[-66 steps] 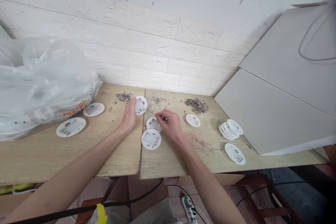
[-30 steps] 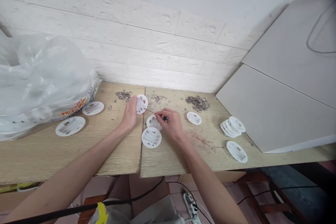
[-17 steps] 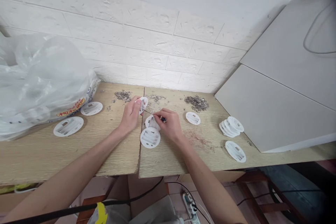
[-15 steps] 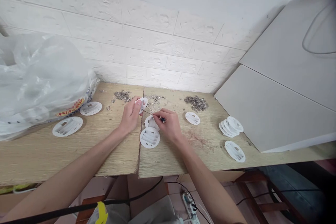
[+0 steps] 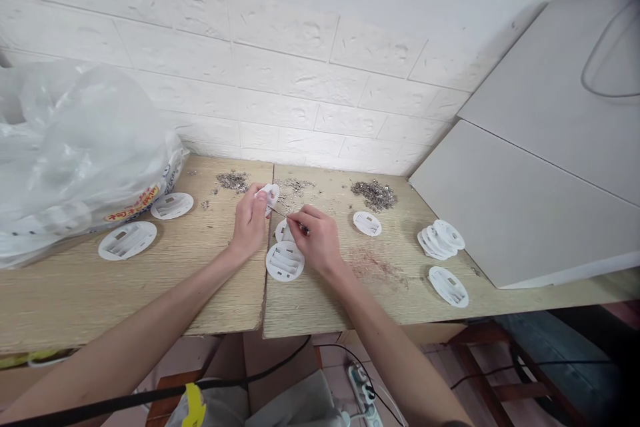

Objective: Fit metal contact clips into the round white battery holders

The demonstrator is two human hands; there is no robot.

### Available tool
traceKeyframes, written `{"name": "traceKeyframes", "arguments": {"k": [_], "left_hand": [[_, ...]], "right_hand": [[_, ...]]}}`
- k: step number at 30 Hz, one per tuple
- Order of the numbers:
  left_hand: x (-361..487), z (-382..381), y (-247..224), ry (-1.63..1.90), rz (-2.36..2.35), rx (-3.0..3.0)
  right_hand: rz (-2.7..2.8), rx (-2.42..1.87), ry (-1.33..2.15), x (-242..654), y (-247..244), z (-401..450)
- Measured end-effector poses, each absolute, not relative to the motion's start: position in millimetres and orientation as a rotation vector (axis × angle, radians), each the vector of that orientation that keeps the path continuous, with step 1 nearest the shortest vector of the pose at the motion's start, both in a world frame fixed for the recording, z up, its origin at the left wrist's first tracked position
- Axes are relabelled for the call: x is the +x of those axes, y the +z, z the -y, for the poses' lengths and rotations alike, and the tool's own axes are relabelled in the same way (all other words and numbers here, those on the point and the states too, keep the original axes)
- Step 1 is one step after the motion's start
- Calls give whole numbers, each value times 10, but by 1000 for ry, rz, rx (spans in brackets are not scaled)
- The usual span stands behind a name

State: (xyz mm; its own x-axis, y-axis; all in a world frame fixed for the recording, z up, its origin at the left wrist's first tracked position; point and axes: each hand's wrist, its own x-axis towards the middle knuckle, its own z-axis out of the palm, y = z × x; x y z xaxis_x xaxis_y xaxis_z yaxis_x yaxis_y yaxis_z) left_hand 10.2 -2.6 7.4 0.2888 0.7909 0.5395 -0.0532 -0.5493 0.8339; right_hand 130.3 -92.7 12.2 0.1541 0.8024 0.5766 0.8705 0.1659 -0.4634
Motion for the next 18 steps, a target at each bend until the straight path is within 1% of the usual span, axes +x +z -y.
{"name": "traceKeyframes", "arguments": {"k": [12,15,18], "left_hand": [[126,42,72,1294,-690,1763],[143,-61,26,1275,-745,1631],[167,-167,-17,1274,-789,1376]], "right_hand": [[1682,-1811,-222,1267,134,929],[1618,-1738,-79,1326,153,908],[1362,-1565,319,1433,182,876]]}}
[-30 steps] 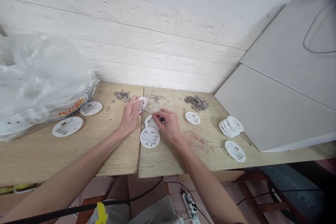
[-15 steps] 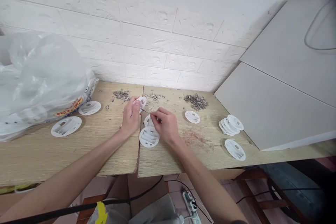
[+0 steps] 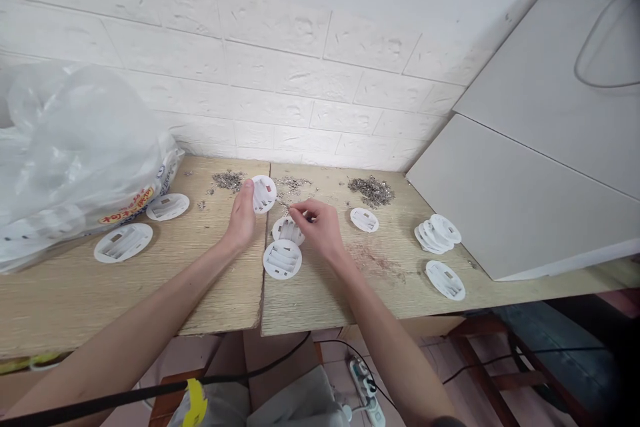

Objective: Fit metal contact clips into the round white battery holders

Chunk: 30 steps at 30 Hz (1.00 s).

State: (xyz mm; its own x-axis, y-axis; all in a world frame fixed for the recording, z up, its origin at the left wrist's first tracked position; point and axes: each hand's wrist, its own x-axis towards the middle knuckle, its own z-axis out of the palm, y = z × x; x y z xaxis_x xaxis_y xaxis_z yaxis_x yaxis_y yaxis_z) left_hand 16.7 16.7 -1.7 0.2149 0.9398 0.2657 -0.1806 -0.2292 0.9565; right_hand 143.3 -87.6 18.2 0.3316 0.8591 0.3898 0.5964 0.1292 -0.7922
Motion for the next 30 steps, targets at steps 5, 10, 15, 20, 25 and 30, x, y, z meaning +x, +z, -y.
{"name": "traceKeyframes", "arguments": {"k": [5,10,15,20,25,30], "left_hand": [[187,-124,20,1106,-587,1326],[216,-18,-35,988,-456,1394],[216,-46,-64,932,-466,1504],[136,-73,92,1073,-577,1865],[74,-40,147,1270,-589,2272],[52,-6,142,1355,-480,2439]], "right_hand": [[956,-1343,880,1496,212,847],[875,-1245,1058,1387,217,840],[762,-1208,931,1376,168,797],[896,-1286,508,1437,144,795],[1292,-1262,-37,1428,162,858],[1489,-1239,-176,1424,88,862]]}}
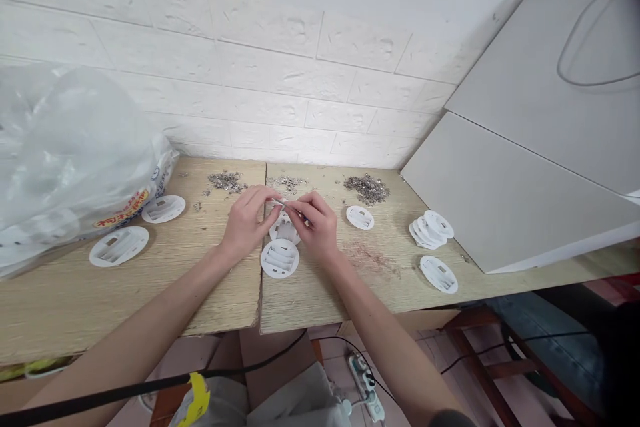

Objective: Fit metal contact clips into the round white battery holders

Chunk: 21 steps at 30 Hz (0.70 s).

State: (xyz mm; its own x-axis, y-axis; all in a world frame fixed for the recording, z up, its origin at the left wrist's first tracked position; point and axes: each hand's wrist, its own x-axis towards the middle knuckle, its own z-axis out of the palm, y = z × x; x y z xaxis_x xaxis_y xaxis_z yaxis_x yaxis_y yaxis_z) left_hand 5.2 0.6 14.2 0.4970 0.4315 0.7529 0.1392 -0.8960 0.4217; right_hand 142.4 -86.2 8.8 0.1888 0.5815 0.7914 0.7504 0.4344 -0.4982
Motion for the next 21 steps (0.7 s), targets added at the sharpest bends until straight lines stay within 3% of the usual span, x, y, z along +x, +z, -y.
{"name": "traceKeyframes", "arguments": {"k": [12,16,21], "left_hand": [[33,4,114,1206,-485,2520],[135,130,249,1195,-425,2386],[419,396,418,545,-365,2483]], "right_hand": [[1576,-1272,-75,1477,112,880],[1269,-1361,-111,1702,209,903],[808,-1435,-199,2053,213,982]]}}
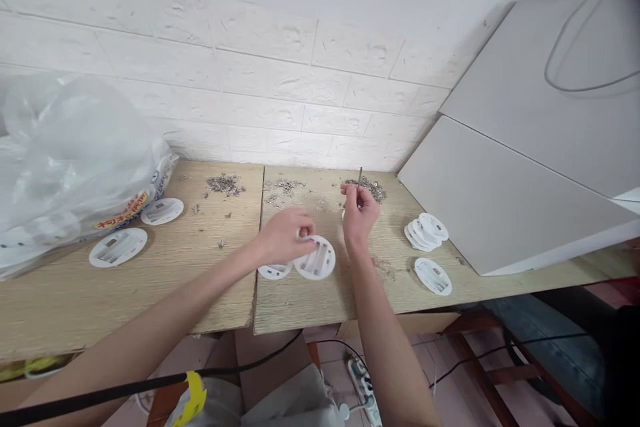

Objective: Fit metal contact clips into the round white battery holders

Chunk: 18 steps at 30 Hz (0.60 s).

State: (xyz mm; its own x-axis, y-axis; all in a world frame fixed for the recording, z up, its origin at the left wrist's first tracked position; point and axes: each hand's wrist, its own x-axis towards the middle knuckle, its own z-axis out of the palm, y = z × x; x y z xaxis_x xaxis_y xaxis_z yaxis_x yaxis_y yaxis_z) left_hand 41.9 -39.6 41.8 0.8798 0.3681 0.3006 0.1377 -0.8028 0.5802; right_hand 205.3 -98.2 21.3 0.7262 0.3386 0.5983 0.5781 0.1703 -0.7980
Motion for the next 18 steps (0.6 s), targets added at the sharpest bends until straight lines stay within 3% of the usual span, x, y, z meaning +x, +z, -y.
{"name": "traceKeyframes", "arguments": {"k": [6,18], "left_hand": [[709,484,334,-141,-70,2504],[809,539,406,-242,-110,2731]], "right_hand": [[799,-1540,-308,2193,182,1045],[822,-1501,-258,2159,191,1032]]}}
